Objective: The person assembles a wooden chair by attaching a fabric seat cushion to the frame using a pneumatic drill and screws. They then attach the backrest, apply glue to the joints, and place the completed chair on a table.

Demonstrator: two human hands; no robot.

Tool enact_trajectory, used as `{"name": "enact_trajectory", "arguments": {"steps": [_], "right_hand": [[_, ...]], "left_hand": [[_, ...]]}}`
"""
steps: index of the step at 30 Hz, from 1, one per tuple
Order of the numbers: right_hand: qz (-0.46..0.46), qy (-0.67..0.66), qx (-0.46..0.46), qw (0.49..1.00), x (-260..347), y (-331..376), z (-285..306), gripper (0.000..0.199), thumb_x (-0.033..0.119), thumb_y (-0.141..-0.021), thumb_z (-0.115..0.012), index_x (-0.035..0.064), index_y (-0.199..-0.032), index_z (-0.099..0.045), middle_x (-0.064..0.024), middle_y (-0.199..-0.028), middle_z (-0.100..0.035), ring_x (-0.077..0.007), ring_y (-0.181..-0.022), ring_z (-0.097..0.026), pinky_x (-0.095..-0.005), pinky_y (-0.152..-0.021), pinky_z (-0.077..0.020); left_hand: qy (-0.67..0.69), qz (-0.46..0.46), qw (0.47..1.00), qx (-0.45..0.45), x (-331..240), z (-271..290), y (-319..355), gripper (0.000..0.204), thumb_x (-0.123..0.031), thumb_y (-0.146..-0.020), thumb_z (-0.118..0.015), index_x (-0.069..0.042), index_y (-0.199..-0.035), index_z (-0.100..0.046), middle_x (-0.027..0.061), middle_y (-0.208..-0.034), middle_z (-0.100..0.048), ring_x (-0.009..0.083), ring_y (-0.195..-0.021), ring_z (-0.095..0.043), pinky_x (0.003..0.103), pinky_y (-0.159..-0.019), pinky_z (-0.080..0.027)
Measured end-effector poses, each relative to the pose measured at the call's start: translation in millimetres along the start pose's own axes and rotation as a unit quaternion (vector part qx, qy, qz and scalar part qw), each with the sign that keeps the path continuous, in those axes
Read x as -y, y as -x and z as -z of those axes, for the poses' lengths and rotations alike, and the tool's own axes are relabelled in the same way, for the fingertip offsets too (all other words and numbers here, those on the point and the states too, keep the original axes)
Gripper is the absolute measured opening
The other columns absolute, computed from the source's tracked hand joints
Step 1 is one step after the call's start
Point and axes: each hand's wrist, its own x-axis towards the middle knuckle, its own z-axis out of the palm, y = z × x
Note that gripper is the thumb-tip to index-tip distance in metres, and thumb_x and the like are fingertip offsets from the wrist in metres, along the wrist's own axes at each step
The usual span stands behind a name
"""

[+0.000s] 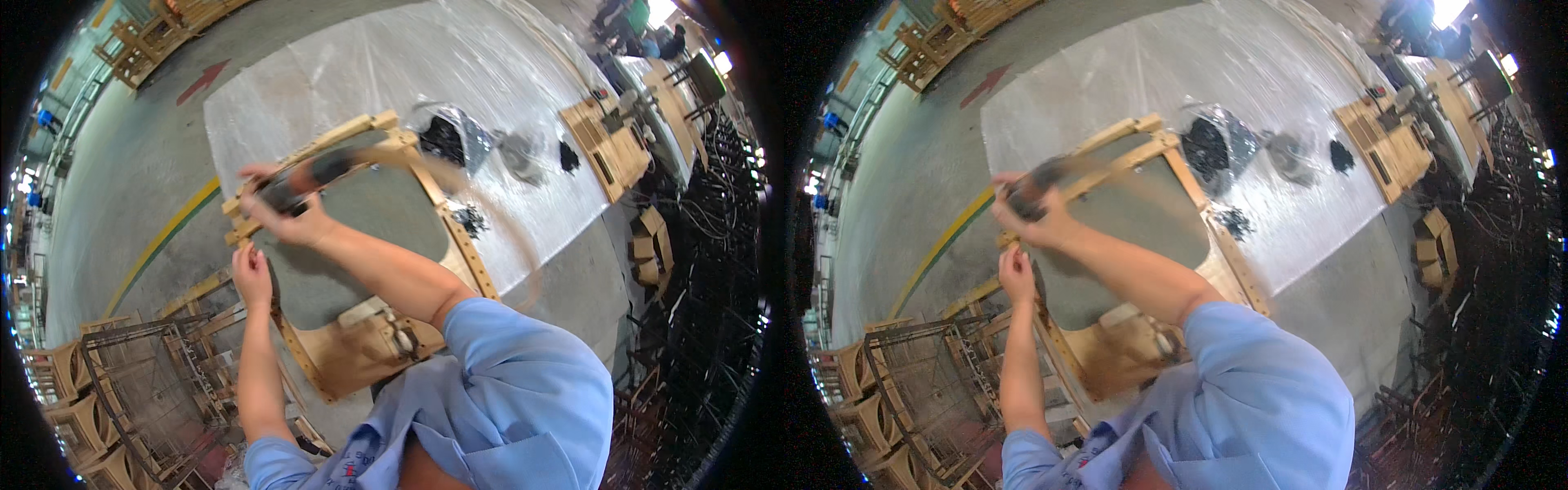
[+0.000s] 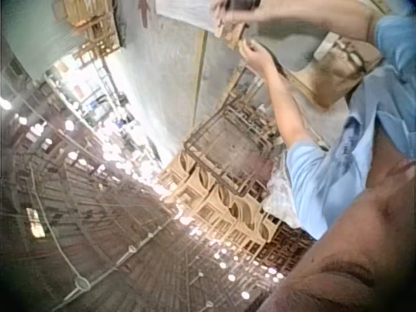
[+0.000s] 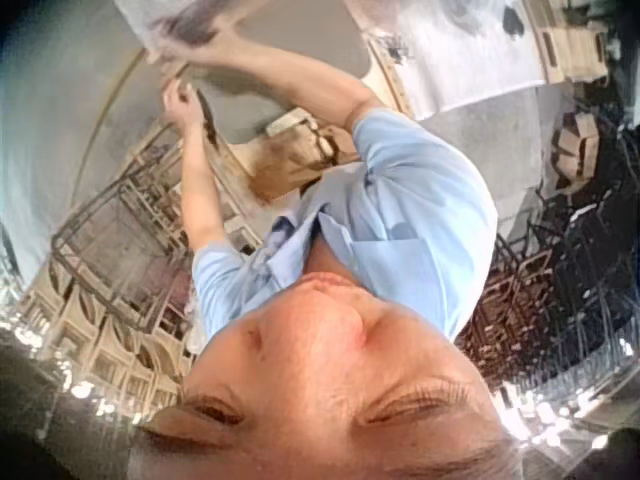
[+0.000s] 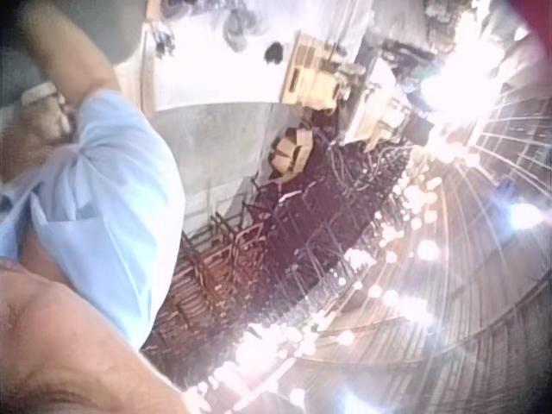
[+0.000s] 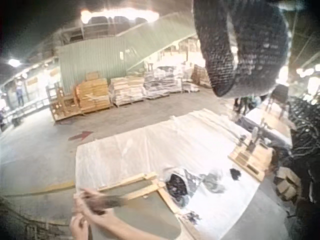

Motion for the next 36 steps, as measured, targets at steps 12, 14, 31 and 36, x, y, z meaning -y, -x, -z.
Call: {"name": "enact_trajectory", "arguments": {"steps": [12,14,31,36], "right_hand": [[-0.339,-0.19,-0.512,0.766,85.5,187.5,437.2,0.06,0.067,-0.091,-0.049,0.009,-0.076,-0.055,0.0002,-0.056,-0.042,-0.0164,-0.046,-0.04,-0.0302,-0.045,-0.0321],[-0.382,-0.199,-0.527,0.733,62.9,195.8,488.7,0.062,0.066,-0.091,-0.046,0.0055,-0.077,-0.052,-0.0014,-0.06,-0.044,-0.0159,-0.048,-0.038,-0.0294,-0.045,-0.032],[-0.057,0.525,0.313,0.789,86.3,230.7,222.1,0.042,0.028,-0.077,-0.079,0.0091,-0.113,-0.069,-0.0116,-0.114,-0.06,-0.0315,-0.113,-0.054,-0.0445,-0.094,-0.0455],[-0.041,0.578,0.46,0.672,80.8,232.4,195.3,0.045,0.033,-0.078,-0.079,0.0114,-0.115,-0.068,-0.0097,-0.114,-0.057,-0.0294,-0.113,-0.052,-0.0436,-0.094,-0.0429]], "left_hand": [[0.129,0.193,0.971,0.061,-153.1,-55.4,242.5,0.015,-0.013,-0.097,-0.071,0.001,-0.101,-0.072,0.0019,-0.088,-0.067,0.0087,-0.075,-0.058,0.026,-0.065,-0.048],[0.148,0.235,0.957,0.088,-165.4,-62.2,254.9,0.015,-0.014,-0.098,-0.071,0.001,-0.101,-0.073,0.0019,-0.088,-0.069,0.008,-0.076,-0.059,0.026,-0.066,-0.049],[0.358,0.294,0.864,0.197,-254.4,-57.9,302.4,0.033,-0.024,-0.109,-0.053,0.002,-0.1,-0.071,-0.003,-0.066,-0.053,0.0053,-0.058,-0.047,0.024,-0.053,-0.038],[0.47,0.351,0.795,0.152,-236.4,-40.5,327.3,0.03,-0.024,-0.109,-0.052,0.001,-0.108,-0.069,-0.0016,-0.068,-0.055,0.0059,-0.057,-0.049,0.023,-0.053,-0.039]]}}
